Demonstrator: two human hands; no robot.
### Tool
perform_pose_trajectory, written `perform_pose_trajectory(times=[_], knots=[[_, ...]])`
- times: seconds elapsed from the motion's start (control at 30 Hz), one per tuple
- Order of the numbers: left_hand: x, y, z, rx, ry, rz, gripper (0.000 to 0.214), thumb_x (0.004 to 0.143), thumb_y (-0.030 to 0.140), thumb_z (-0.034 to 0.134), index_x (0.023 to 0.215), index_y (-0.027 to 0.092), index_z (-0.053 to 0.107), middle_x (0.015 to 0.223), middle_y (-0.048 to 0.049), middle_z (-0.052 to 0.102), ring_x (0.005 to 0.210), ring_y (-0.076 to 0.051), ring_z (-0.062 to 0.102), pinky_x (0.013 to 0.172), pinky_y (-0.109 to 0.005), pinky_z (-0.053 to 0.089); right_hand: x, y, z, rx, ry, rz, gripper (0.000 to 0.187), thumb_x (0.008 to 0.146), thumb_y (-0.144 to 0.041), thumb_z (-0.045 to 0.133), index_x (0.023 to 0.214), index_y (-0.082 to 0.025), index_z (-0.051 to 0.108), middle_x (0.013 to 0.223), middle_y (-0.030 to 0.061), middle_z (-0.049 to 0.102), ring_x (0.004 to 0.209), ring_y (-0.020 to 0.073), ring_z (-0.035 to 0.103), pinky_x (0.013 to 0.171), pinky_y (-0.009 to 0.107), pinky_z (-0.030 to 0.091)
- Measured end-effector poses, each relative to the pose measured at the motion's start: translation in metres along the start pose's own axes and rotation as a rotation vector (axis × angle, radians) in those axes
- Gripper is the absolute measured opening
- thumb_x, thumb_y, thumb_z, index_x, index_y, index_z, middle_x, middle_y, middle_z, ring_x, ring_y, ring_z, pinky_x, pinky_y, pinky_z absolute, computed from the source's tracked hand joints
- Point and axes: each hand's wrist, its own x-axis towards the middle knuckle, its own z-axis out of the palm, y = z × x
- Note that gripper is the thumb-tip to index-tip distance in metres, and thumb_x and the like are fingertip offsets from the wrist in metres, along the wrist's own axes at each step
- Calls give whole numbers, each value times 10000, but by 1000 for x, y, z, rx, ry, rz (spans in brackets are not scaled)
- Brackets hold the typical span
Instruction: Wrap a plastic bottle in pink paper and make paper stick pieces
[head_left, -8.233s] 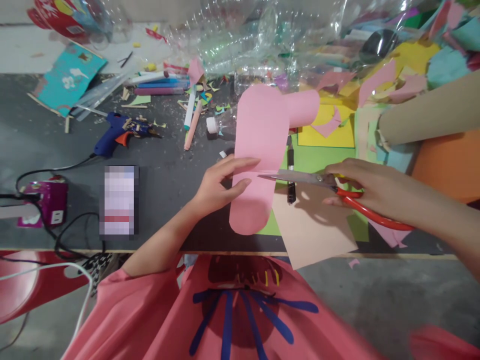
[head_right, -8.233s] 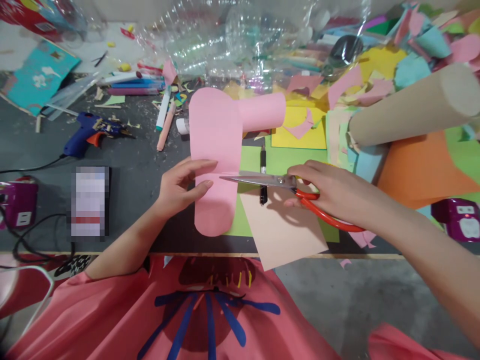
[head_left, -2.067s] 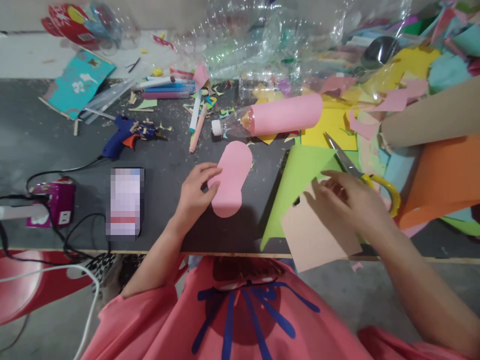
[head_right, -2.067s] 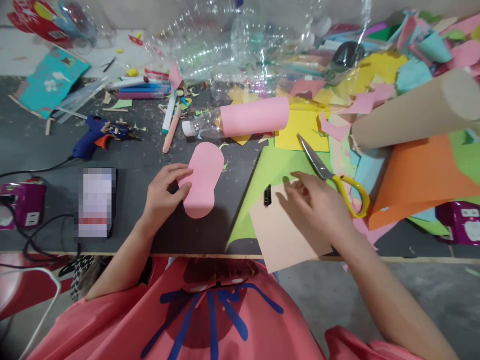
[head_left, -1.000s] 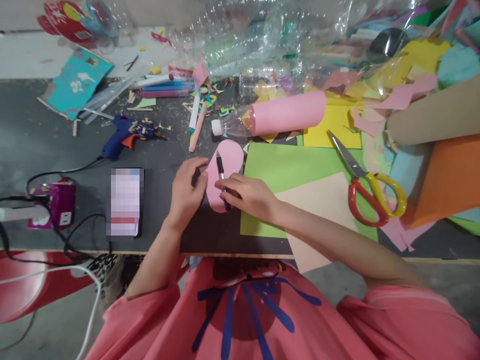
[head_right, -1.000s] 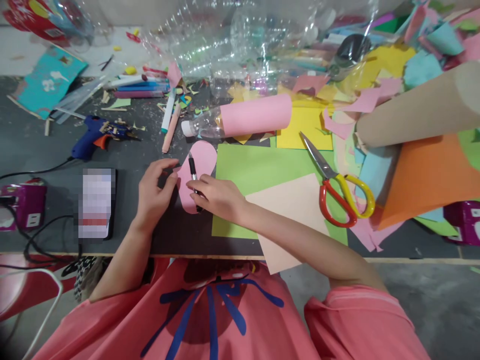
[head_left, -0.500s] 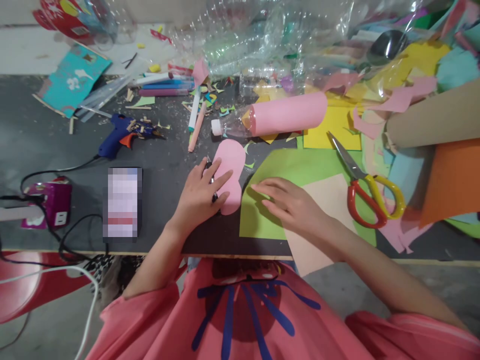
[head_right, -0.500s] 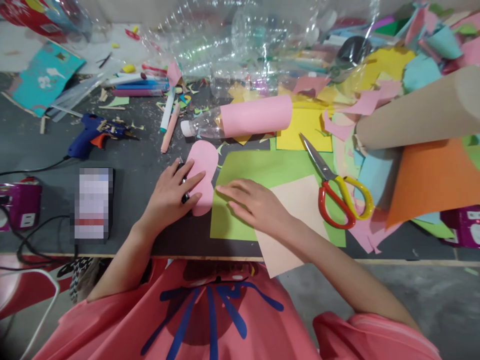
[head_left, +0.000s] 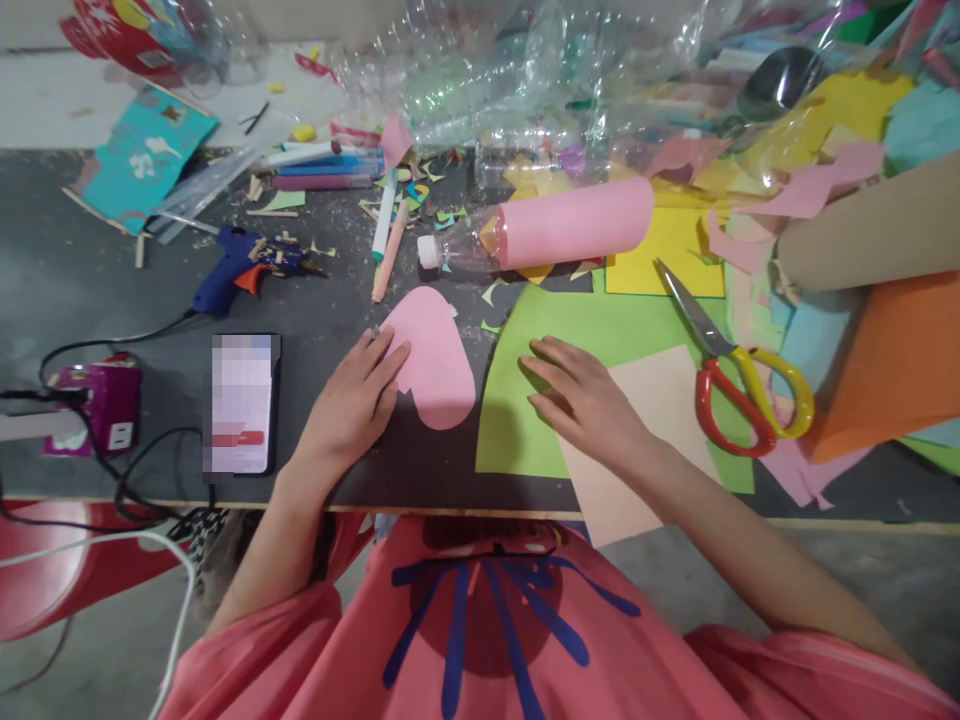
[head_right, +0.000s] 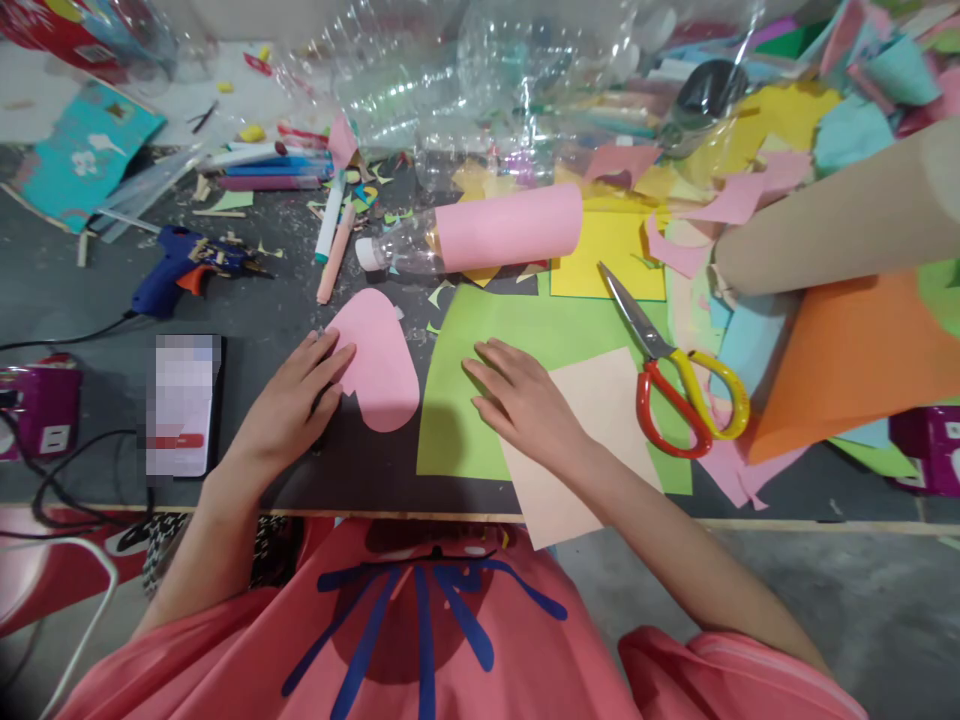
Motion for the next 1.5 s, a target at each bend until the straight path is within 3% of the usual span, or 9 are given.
perform_pose_trajectory(times=[0.23, 0.43, 0.53, 0.63, 1.13, 1.2, 1.3, 1.37, 1.5], knots=[[6, 2, -2, -55, 106, -47, 483, 876, 102, 379, 1290, 247, 580, 1443, -66, 531, 1359, -231, 481, 1133, -458, 429, 1, 0, 1, -3, 20, -8, 342, 955, -317, 445, 1260, -208, 555, 1359, 138, 599, 1297, 296, 535, 1020, 559, 476], [35, 37, -1, 2, 77, 128, 398, 963, 164, 321, 1237, 160, 610, 1437, -111, 532, 1362, -198, 475, 1140, -378, 416, 1, 1, 2, 7, 17, 7, 346, 957, -332, 439, 1237, -194, 588, 1361, 150, 597, 1301, 304, 529, 1028, 556, 468], [45, 54, 7, 80, -38, 205, 417, 971, 259, 392, 1340, 131, 538, 1472, -156, 482, 1424, -293, 379, 1171, -494, 341, 1, 1, 2, 9, 17, 6, 346, 955, -332, 448, 1236, -191, 591, 1365, 153, 592, 1305, 304, 525, 1042, 537, 461], [44, 60, 13, 162, -71, 152, 574, 916, 411, 517, 1434, 172, 447, 1525, -165, 404, 1443, -423, 284, 1125, -616, 323, 1, 1, 2, 16, 5, 6, 349, 957, -332, 441, 1250, -203, 579, 1376, 145, 584, 1314, 300, 516, 1046, 536, 456], [18, 18, 2, 80, -101, 37, 551, 940, 310, 378, 1469, 158, 346, 1556, -151, 355, 1458, -297, 312, 1151, -516, 323, 1, 0, 2, -4, 23, -1, 325, 948, -313, 460, 1215, -188, 596, 1362, 146, 600, 1301, 297, 535, 1043, 525, 472], [17, 17, 3, 91, -3, -20, 532, 903, 329, 443, 1392, 122, 421, 1472, -181, 461, 1381, -309, 425, 1110, -487, 385, 2, 0, 2, -12, 27, -9, 317, 948, -309, 460, 1208, -189, 596, 1354, 141, 607, 1290, 296, 546, 1031, 521, 483], [17, 17, 3, 138, 105, -116, 285, 851, 358, 525, 1050, 169, 598, 1106, -145, 655, 1087, -308, 605, 947, -453, 494, 2, 0, 1, -25, 32, -23, 319, 951, -309, 454, 1196, -167, 601, 1340, 155, 614, 1273, 304, 559, 1010, 523, 497], [18, 16, 1, 142, 121, -157, 138, 843, 343, 533, 864, 217, 584, 933, -95, 639, 942, -281, 613, 857, -429, 511, 2, 0, 1, -29, 38, -31, 323, 951, -308, 458, 1192, -152, 605, 1333, 168, 616, 1267, 307, 563, 1006, 519, 501], [22, 21, -9, 103, 128, -267, 119, 839, 325, 515, 797, 217, 542, 967, -100, 597, 937, -285, 580, 858, -444, 492, 1, 1, 2, -28, 47, -34, 329, 949, -305, 467, 1202, -146, 605, 1336, 171, 614, 1269, 308, 560, 1013, 521, 494]])
